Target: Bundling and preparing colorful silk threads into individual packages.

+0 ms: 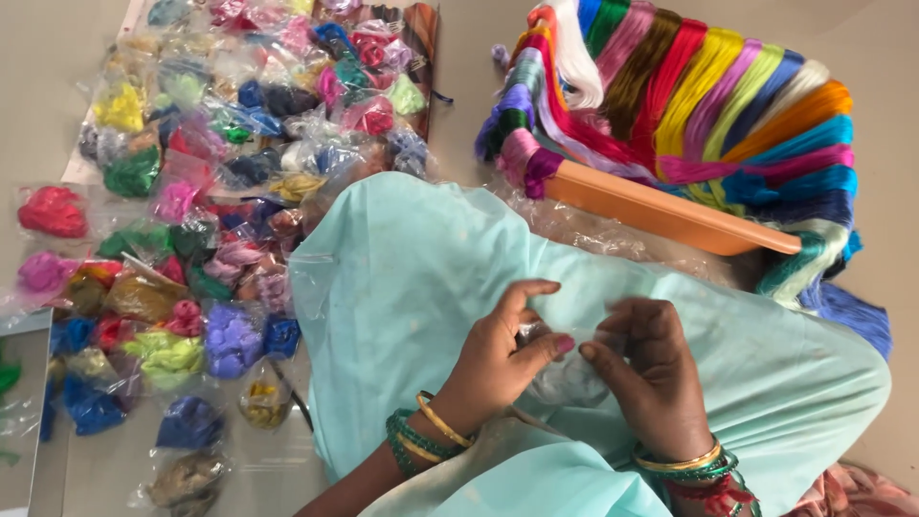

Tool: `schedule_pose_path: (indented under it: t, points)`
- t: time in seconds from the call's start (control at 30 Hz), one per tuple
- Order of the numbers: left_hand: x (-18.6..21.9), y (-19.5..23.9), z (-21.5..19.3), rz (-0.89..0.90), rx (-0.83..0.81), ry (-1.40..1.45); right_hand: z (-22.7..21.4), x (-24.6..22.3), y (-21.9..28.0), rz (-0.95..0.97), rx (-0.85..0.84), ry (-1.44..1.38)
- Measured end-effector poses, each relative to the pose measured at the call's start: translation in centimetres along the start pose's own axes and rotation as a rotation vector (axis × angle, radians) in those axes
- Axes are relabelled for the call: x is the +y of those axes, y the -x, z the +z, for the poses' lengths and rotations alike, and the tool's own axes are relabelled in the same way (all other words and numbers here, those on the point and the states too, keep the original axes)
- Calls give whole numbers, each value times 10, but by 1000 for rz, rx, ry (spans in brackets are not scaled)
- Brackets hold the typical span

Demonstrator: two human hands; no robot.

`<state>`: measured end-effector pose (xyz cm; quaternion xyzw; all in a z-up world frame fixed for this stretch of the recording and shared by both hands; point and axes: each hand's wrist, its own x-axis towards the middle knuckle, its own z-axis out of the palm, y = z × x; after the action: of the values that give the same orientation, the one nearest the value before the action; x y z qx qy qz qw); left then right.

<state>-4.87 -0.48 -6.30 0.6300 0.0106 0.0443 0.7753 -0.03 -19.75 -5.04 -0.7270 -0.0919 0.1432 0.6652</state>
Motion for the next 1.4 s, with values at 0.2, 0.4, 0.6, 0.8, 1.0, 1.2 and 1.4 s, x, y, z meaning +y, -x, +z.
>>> schedule_pose_path:
  t: [0.2,0.4,0.6,0.8,1.0,1.2,1.4]
  points:
    - [5,11,-10,203,56,-473,0,2,-5,-77,-117,187]
    - [14,23,-100,230,181,-690,-5,21,-77,-148,-292,118]
    - [-8,99,-304,-767,180,-1531,-6,95,-217,-293,-215,683]
    - [-279,227,-503,-1152,-263,-952,22,150,-267,-316,-196,845]
    - [-175,169,-417,-1263,-180,-1192,14,134,-260,-333,-301,596]
    - [40,72,-256,-825,224,-1415,-19,43,-213,-26,-269,-354]
    - [95,-13,-147,144,291,-973,-44,-56,-191,-334,-198,-298]
